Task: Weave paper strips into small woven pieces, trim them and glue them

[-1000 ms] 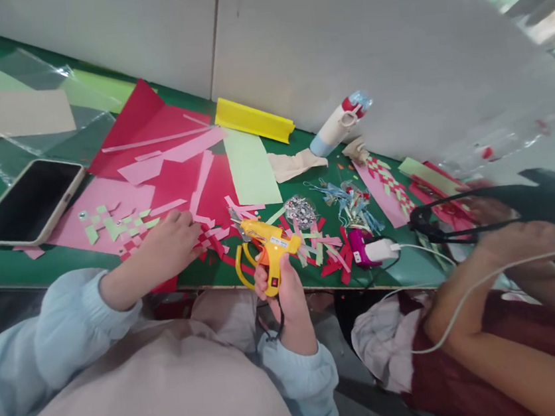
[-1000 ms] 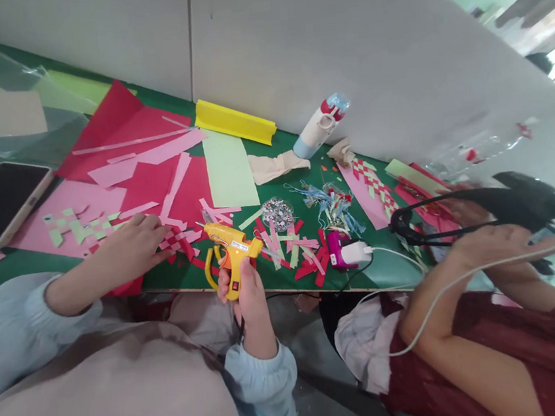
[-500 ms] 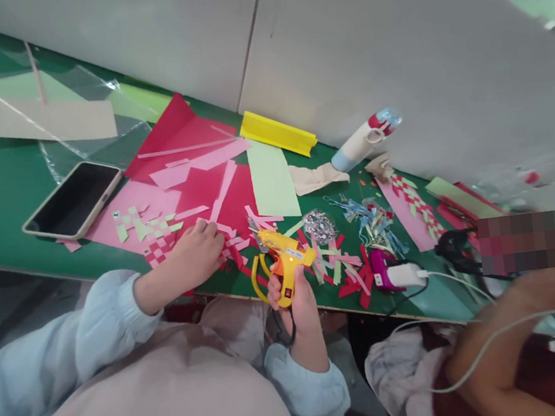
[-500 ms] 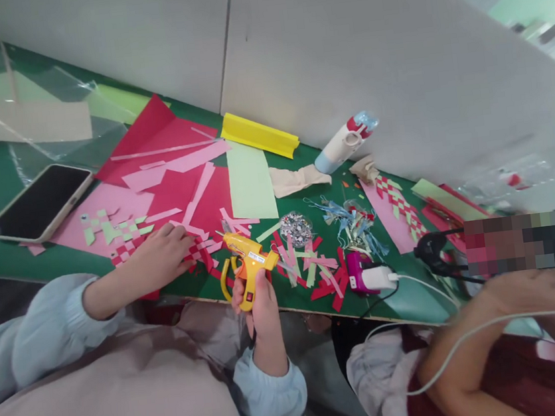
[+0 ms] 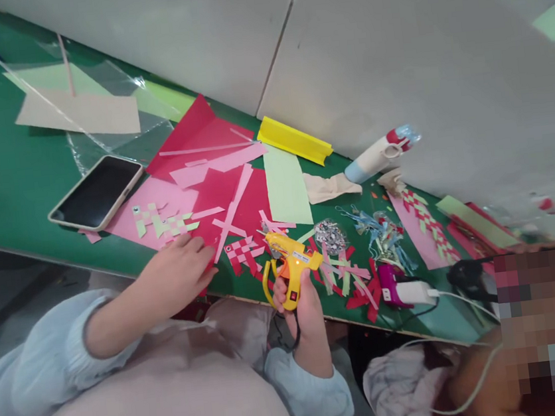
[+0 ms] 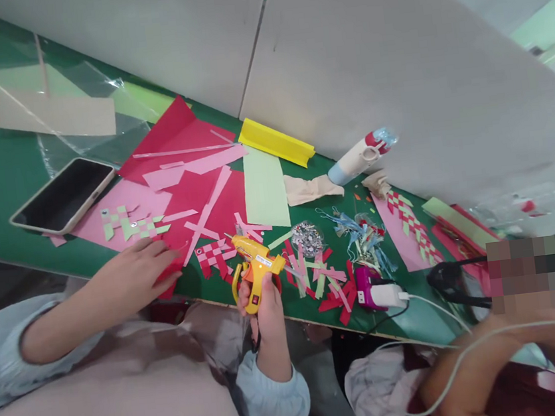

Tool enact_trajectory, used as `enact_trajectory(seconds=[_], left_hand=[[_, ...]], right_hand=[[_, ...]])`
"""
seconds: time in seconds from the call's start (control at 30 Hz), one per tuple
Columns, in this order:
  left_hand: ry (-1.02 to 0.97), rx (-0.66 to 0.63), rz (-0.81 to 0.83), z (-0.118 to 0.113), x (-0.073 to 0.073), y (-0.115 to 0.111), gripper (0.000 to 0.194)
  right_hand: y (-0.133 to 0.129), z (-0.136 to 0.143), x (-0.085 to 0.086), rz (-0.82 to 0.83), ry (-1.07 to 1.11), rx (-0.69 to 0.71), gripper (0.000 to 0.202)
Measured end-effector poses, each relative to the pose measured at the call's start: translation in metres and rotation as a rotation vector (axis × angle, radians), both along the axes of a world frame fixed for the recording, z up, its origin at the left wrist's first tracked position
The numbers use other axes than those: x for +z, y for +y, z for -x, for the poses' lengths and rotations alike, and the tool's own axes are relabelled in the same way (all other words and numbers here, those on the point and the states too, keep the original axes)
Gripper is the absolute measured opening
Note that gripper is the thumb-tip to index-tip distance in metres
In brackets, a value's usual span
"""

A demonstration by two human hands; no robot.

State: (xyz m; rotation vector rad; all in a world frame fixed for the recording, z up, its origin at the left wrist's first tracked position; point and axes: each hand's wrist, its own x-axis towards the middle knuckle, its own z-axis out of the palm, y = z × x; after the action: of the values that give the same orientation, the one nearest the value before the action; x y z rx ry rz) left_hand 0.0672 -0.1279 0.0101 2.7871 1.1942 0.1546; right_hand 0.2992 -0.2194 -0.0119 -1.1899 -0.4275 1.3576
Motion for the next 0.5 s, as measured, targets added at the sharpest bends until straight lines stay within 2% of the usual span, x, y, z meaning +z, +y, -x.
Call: enact_trajectory(seconds=[0.07, 0.2, 0.37, 0.5], left_hand=[[0.022, 0.041, -0.015, 0.019, -0.002, 0.0, 0.028], [-0.025, 0.209, -0.066, 0.044, -0.014, 0.0, 0.033], [-0.085, 0.337, -0.014, 0.047, -0.028, -0.005, 0.042], [-0.07, 0.358, 0.019, 0.045, -0.03, -0.006, 0.045]], right_hand=[[0.002, 0.003, 0.0, -0.01, -0.019, 0.013, 0.056], [0.005, 0.006, -0.001, 0.004, -0.102, 0.035, 0.054], [0.012, 0.009, 0.005, 0.039, -0.211, 0.076, 0.056], [0.016, 0.012, 0.008, 0.028, -0.21, 0.105, 0.056]])
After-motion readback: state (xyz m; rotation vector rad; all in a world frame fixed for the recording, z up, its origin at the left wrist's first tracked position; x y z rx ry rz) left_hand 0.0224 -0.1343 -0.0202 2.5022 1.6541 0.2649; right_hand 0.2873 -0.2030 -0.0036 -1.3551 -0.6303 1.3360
